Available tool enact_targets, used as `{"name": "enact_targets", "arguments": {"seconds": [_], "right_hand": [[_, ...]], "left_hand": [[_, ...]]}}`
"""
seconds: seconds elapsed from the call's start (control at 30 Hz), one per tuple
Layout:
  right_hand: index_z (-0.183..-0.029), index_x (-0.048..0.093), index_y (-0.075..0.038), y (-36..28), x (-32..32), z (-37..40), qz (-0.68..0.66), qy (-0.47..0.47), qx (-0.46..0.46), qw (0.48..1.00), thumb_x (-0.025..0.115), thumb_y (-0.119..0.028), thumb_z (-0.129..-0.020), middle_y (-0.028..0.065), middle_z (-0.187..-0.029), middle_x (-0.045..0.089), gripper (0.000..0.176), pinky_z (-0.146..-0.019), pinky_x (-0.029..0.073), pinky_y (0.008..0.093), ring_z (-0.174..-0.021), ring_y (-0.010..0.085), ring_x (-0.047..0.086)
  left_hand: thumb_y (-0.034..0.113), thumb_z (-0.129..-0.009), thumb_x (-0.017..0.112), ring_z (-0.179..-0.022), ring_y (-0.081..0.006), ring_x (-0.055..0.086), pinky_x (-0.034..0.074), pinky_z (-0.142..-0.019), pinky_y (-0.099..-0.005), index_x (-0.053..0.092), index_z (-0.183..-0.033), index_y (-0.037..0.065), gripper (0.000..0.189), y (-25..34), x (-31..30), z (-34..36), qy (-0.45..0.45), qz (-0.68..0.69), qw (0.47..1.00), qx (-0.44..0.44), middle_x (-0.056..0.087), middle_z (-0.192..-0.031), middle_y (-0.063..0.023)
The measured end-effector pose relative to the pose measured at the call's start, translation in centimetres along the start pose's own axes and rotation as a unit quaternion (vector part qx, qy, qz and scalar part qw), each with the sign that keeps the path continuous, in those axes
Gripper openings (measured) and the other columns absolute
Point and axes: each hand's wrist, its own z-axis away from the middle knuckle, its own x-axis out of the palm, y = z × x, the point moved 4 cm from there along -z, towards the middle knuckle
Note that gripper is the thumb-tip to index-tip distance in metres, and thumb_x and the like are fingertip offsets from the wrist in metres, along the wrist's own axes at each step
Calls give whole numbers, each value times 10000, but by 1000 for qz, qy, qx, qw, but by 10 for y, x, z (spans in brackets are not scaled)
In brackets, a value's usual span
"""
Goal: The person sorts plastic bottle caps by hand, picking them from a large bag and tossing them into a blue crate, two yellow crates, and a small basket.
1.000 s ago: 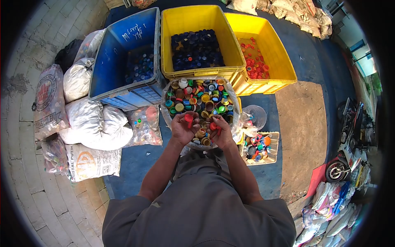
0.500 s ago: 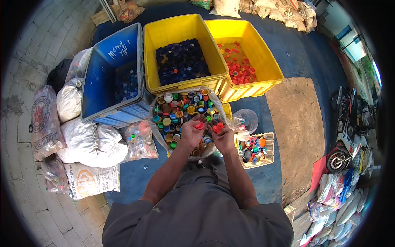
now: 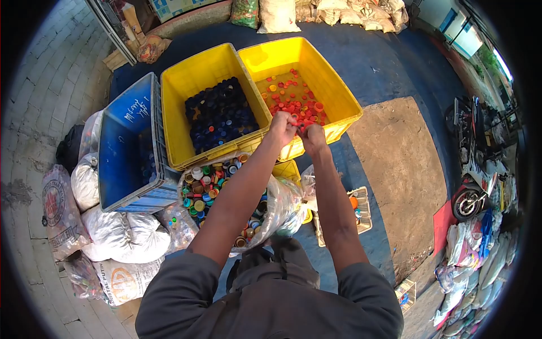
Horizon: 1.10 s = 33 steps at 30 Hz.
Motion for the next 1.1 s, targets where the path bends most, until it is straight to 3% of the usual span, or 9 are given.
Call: {"name": "enact_targets", "arguments": {"seconds": [0.17, 0.27, 0.33, 0.4, 0.5, 0.63, 0.77, 0.97, 1.1], "right_hand": [[-728, 546, 64, -44, 16, -45, 13, 25, -35, 999, 467, 102, -741, 227, -844, 554, 89, -707, 547, 478, -783, 310, 607], [-740, 500, 112, -49, -1, -44, 23, 58, -92, 994, 480, 137, -738, 236, -931, 476, 33, -822, 541, 522, -899, 414, 582], [-899, 444, 139, -42, -8, -21, -16, 36, -58, 998, 391, 130, -743, 215, -1015, 381, 165, -1012, 425, 592, -1138, 467, 463], [-1324, 258, 151, -22, -23, -8, -25, 10, -21, 999, 342, 132, -788, 329, -1346, 275, 542, -1060, 422, 519, -1295, 466, 362], [-1329, 317, 140, 14, -27, 38, -38, 17, -6, 999, 392, 118, -784, 313, -1362, 334, 551, -1017, 462, 481, -1237, 421, 437], [-1280, 423, 92, 74, -18, 103, 97, 19, -28, 995, 481, 43, -811, 237, -1235, 522, 475, -855, 533, 380, -1056, 341, 590], [-1110, 593, 30, 127, 19, 163, 512, -61, -202, 832, 587, -66, -856, 141, -969, 678, 272, -719, 527, 319, -814, 237, 663], [-1003, 636, -9, 220, 94, 191, 624, -255, -253, 694, 657, -99, -798, 177, -855, 684, 225, -708, 511, 388, -775, 322, 664], [-991, 615, 5, 258, 133, 181, 642, -240, -264, 679, 671, -138, -795, 201, -844, 671, 249, -726, 500, 451, -818, 368, 645]], "left_hand": [[31, -716, 506, -1195, -348, 461, 328, -1084, -443, 480, -1117, -52, 411, 51, 47, 15, 51, -26, 997, 53, 480, -1242, -225], [104, -809, 506, -1289, -350, 410, 300, -1120, -455, 441, -1279, -70, 505, 87, 23, 62, -22, -58, 996, 69, 428, -1351, -247], [189, -898, 506, -1281, -333, 429, 318, -1115, -450, 438, -1319, -62, 495, 110, 2, 104, -119, -79, 987, 78, 458, -1343, -231], [290, -949, 484, -1197, -302, 498, 377, -1066, -433, 510, -1252, -43, 451, 126, -30, 152, -44, -152, 982, 107, 521, -1288, -199], [383, -969, 501, -1106, -257, 561, 449, -985, -406, 580, -1167, -36, 469, 137, -93, 225, 55, -164, 972, 157, 605, -1165, -153], [253, -956, 555, -855, -159, 617, 532, -782, -332, 607, -1105, 67, 244, 123, -189, 308, 189, -133, 944, 236, 642, -986, -52], [209, -938, 580, -698, -85, 556, 491, -662, -260, 598, -1047, 105, 151, 93, -234, 377, 325, -164, 899, 243, 634, -938, -8], [168, -928, 583, -642, -44, 500, 453, -621, -217, 596, -1045, 80, 147, 63, -258, 413, 367, -235, 870, 229, 621, -857, 19], [121, -911, 606, -632, -43, 480, 426, -595, -214, 606, -1022, 59, 126, 58, -248, 414, 341, -258, 871, 242, 606, -836, 24]]}}
